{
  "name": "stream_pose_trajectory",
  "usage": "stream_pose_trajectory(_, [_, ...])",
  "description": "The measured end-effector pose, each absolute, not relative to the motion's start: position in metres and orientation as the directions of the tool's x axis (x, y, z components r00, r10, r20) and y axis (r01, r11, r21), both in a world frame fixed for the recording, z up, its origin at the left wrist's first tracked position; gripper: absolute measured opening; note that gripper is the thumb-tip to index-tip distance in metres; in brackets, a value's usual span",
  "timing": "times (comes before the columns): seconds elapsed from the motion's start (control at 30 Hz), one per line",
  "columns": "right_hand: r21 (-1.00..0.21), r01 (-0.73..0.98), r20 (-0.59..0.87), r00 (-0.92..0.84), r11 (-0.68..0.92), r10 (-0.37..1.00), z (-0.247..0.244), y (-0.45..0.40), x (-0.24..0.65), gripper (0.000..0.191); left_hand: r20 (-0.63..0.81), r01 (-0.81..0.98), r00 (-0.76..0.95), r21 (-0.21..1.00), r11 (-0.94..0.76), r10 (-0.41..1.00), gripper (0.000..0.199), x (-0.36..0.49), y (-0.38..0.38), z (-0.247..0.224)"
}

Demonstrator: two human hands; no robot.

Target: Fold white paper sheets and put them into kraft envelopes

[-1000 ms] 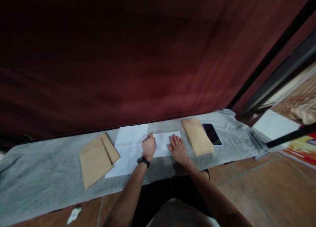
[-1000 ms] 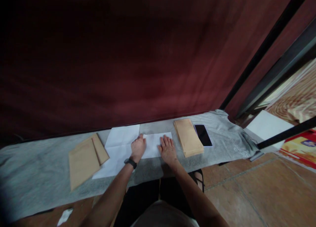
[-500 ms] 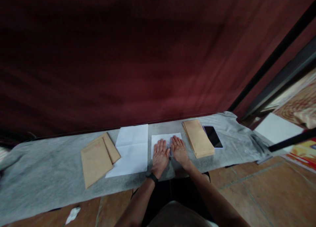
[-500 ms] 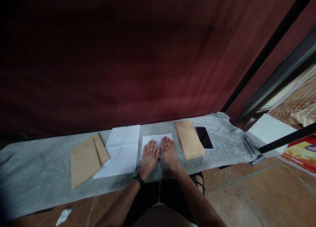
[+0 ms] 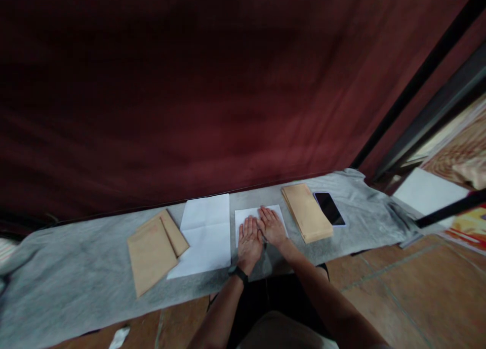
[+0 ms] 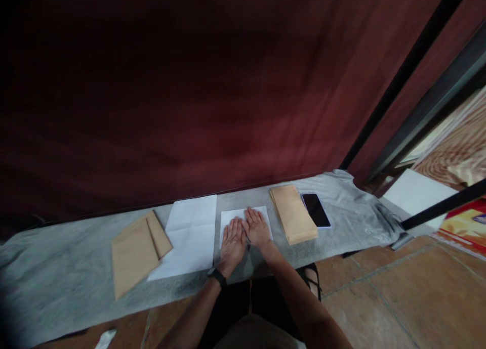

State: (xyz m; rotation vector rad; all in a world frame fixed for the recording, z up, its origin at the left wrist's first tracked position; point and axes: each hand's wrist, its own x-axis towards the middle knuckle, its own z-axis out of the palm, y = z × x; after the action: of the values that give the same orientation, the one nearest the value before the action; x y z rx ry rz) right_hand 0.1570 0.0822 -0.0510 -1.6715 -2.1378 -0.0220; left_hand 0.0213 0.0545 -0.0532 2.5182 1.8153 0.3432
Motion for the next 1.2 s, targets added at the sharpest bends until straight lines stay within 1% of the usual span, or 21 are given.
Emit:
stream_pose_trajectory(0.13, [-0.196,0.964,0.384,-0.093,0.180,0.919,-0.056,0.082,0.182,0.050,0.183,0.941,0.282,0.138,-0.309,0.942,0.056,0.022,0.053,-0.047])
stream_pose_trajectory(0.23, [-0.190,0.975,0.402,-0.031,0.117,0.915,-0.059,0.081,0.189,0.052,0.177,0.939,0.286,0.143,-0.312,0.942,0.057,0.021,0.052,-0.043])
stream_pose_trajectory(0.37, [-0.195,0.981,0.430,0.097,-0.012,0.898,-0.059,0.069,0.181,0.054,0.180,0.937,0.291,0.147,-0.318,0.940,0.058,0.021,0.052,-0.042])
stream_pose_trajectory(0.4, [-0.190,0.982,0.432,0.091,-0.008,0.897,-0.058,0.064,0.178,0.054,0.178,0.936,0.292,0.147,-0.318,0.940,0.058,0.021,0.052,-0.042])
stream_pose_trajectory(0.5, [-0.165,0.976,0.407,-0.062,0.140,0.911,-0.058,0.045,0.167,0.053,0.161,0.936,0.299,0.146,-0.322,0.941,0.059,0.022,0.052,-0.041])
stream_pose_trajectory(0.57, [-0.163,0.967,0.388,-0.118,0.194,0.914,-0.060,0.034,0.163,0.052,0.148,0.935,0.305,0.141,-0.325,0.941,0.059,0.022,0.052,-0.040])
stream_pose_trajectory(0.7, [-0.173,0.974,0.391,-0.072,0.150,0.918,-0.063,0.022,0.167,0.052,0.132,0.940,0.295,0.138,-0.313,0.946,0.059,0.021,0.050,-0.036])
stream_pose_trajectory(0.83, [-0.154,0.980,0.368,-0.061,0.126,0.928,-0.063,0.019,0.171,0.055,0.112,0.958,0.216,0.168,-0.233,0.970,0.059,0.034,0.054,-0.033])
stream_pose_trajectory(0.9, [-0.138,0.981,0.332,-0.081,0.133,0.940,-0.063,0.019,0.172,0.055,0.121,0.948,0.229,0.197,-0.249,0.966,0.060,0.049,0.061,-0.030])
stream_pose_trajectory(0.97, [-0.129,0.982,0.295,-0.097,0.141,0.950,-0.062,0.018,0.172,0.058,0.135,0.924,0.280,0.232,-0.305,0.950,0.061,0.065,0.070,-0.028])
stream_pose_trajectory(1.03, [-0.129,0.981,0.282,-0.102,0.143,0.954,-0.062,0.018,0.172,0.061,0.125,0.913,0.296,0.255,-0.319,0.947,0.063,0.076,0.081,-0.026])
stream_pose_trajectory(1.2, [-0.140,0.981,0.351,-0.076,0.132,0.933,-0.059,0.019,0.171,0.055,0.076,0.933,0.252,0.248,-0.263,0.965,0.067,0.065,0.101,-0.028])
